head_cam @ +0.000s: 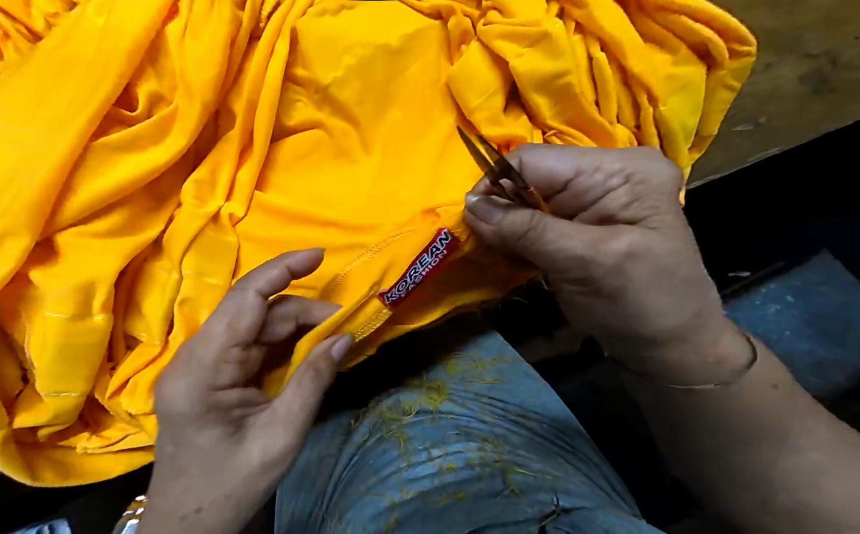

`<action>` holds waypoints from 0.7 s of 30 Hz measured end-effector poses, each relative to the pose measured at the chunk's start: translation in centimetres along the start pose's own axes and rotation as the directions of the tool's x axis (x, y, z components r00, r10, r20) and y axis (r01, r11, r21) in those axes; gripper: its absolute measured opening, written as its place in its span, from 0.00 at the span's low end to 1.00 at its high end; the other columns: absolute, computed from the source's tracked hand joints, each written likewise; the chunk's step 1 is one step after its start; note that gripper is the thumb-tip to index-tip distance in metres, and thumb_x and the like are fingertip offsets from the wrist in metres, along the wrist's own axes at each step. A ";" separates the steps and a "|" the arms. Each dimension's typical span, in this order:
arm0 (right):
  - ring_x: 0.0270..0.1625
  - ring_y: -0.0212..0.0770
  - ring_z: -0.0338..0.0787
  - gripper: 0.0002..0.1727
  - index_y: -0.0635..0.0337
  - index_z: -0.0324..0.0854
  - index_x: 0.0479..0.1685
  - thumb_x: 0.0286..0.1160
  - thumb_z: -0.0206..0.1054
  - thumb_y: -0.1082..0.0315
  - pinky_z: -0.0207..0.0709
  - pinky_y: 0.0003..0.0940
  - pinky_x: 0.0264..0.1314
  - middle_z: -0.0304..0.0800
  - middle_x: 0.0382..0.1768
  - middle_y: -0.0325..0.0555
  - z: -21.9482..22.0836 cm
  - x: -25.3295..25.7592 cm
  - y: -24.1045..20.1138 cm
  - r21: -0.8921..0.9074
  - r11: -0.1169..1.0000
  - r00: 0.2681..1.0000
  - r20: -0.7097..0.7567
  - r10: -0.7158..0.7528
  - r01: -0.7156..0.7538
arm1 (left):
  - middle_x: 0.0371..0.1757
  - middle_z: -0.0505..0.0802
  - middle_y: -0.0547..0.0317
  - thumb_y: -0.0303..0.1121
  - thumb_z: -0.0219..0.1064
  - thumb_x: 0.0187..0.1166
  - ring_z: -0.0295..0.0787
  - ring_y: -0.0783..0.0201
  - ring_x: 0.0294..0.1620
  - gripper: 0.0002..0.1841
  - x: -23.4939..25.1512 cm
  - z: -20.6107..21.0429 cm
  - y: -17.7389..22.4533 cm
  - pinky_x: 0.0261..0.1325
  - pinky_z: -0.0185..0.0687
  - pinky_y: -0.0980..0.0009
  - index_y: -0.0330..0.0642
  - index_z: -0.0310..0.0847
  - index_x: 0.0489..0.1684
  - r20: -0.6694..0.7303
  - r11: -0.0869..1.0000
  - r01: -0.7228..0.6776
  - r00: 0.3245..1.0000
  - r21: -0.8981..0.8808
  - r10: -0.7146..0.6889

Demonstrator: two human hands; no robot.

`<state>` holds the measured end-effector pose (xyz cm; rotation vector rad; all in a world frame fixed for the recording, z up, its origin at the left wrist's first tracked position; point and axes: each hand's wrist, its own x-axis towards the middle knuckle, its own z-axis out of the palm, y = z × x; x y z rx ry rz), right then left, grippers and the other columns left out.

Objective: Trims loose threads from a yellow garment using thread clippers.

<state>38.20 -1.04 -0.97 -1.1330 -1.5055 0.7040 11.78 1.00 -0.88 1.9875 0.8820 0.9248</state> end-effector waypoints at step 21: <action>0.31 0.21 0.77 0.21 0.66 0.83 0.60 0.93 0.49 0.60 0.71 0.16 0.29 0.81 0.35 0.34 3.1 -4.7 -3.4 -0.354 0.925 0.991 0.027 -0.134 0.135 | 0.43 0.95 0.58 0.22 0.72 0.76 0.92 0.66 0.39 0.13 -1.2 -0.3 -0.5 0.44 0.92 0.74 0.36 0.91 0.57 -0.109 0.971 0.019 0.993 -0.240 -0.046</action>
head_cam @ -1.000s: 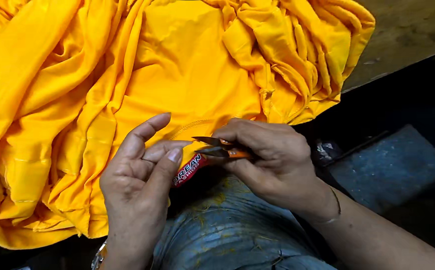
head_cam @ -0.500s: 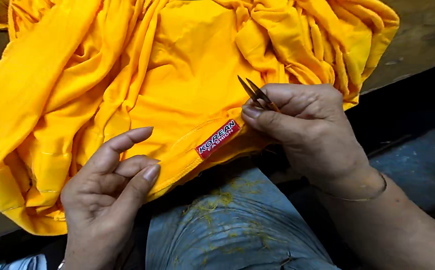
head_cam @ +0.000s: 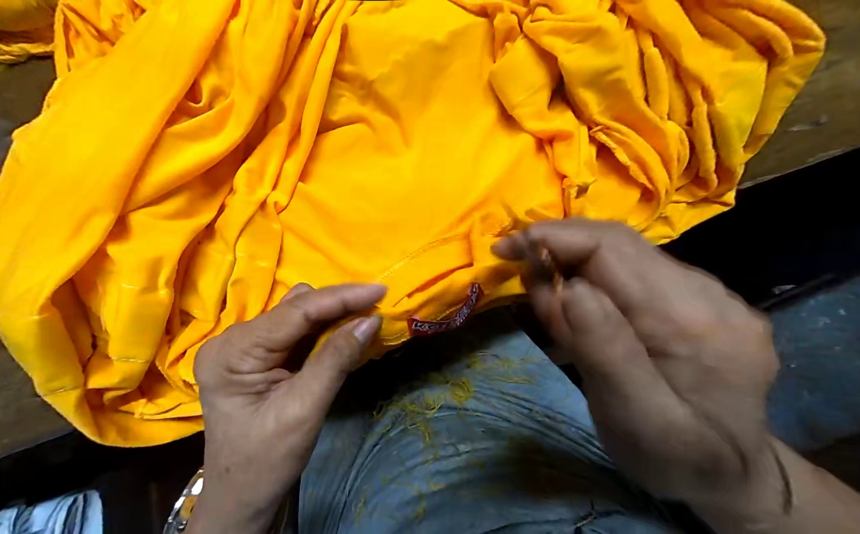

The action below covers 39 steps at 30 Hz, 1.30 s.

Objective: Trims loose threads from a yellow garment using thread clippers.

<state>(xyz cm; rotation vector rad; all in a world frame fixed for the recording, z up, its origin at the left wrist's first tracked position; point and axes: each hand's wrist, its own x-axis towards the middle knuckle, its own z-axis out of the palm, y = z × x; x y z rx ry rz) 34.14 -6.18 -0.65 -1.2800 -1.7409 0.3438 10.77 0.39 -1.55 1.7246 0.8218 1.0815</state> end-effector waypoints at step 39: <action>0.30 0.34 0.83 0.19 0.61 0.88 0.41 0.89 0.53 0.61 0.70 0.30 0.25 0.85 0.30 0.40 3.8 1.4 0.6 -0.238 0.954 0.966 0.224 -0.126 0.180 | 0.28 0.86 0.68 0.35 0.63 0.86 0.79 0.80 0.26 0.09 1.2 -2.8 -1.6 0.27 0.71 0.83 0.40 0.86 0.42 0.147 0.702 -0.185 0.982 0.687 0.115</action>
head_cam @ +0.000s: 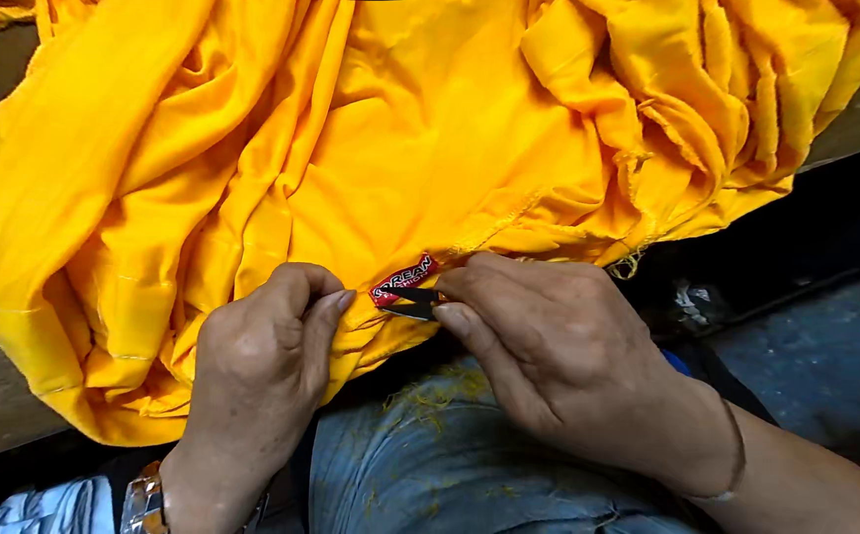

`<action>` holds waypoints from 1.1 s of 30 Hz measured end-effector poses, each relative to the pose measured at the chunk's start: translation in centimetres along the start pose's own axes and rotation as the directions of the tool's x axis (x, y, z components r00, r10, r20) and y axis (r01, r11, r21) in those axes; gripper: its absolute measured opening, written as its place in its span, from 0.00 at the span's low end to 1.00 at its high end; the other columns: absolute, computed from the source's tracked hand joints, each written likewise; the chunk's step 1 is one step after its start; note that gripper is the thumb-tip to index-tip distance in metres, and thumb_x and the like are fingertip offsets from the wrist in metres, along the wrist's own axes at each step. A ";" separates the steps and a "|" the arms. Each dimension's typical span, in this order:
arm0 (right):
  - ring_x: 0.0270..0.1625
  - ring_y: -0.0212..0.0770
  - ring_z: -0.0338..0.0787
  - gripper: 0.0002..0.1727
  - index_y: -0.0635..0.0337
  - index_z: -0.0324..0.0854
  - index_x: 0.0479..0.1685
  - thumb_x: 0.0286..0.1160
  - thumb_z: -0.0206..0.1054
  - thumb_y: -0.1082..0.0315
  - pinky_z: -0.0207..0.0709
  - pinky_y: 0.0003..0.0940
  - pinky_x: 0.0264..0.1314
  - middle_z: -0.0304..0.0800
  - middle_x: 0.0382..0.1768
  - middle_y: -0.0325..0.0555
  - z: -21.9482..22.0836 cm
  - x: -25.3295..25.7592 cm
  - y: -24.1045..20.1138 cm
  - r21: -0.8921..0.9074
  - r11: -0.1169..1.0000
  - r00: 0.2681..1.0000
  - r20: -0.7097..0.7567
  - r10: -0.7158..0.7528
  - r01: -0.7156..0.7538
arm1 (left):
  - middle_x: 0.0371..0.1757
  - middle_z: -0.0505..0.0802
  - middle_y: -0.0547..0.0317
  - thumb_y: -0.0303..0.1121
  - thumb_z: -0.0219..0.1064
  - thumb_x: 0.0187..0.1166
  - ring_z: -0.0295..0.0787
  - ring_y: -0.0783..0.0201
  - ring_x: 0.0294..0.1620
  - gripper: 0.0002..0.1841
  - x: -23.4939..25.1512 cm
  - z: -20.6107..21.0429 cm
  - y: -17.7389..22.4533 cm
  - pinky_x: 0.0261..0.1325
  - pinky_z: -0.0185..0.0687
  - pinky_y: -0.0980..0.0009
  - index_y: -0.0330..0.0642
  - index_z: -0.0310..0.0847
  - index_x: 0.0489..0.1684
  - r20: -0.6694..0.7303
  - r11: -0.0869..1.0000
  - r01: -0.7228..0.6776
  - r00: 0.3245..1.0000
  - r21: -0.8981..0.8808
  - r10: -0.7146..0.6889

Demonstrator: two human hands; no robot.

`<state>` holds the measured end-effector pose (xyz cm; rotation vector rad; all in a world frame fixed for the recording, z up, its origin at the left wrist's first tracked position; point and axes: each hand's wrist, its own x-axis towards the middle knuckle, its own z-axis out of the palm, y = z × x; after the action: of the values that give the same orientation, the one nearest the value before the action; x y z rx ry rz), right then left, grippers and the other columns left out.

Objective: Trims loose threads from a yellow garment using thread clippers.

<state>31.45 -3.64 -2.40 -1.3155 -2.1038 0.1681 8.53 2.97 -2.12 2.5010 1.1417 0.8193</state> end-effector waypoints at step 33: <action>0.26 0.43 0.80 0.16 0.63 0.86 0.37 0.88 0.56 0.63 0.65 0.35 0.21 0.79 0.27 0.45 2.1 1.3 -0.2 -0.201 0.979 0.998 -0.032 -0.054 0.047 | 0.19 0.75 0.64 0.32 0.56 0.90 0.65 0.74 0.15 0.09 0.6 0.2 0.1 0.19 0.58 0.78 0.34 0.75 0.45 -0.068 0.990 -0.089 0.993 0.106 0.097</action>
<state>29.68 -2.18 -3.36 -1.3668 -2.1641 -0.0919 9.00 3.31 -1.98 2.6461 1.1247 0.9055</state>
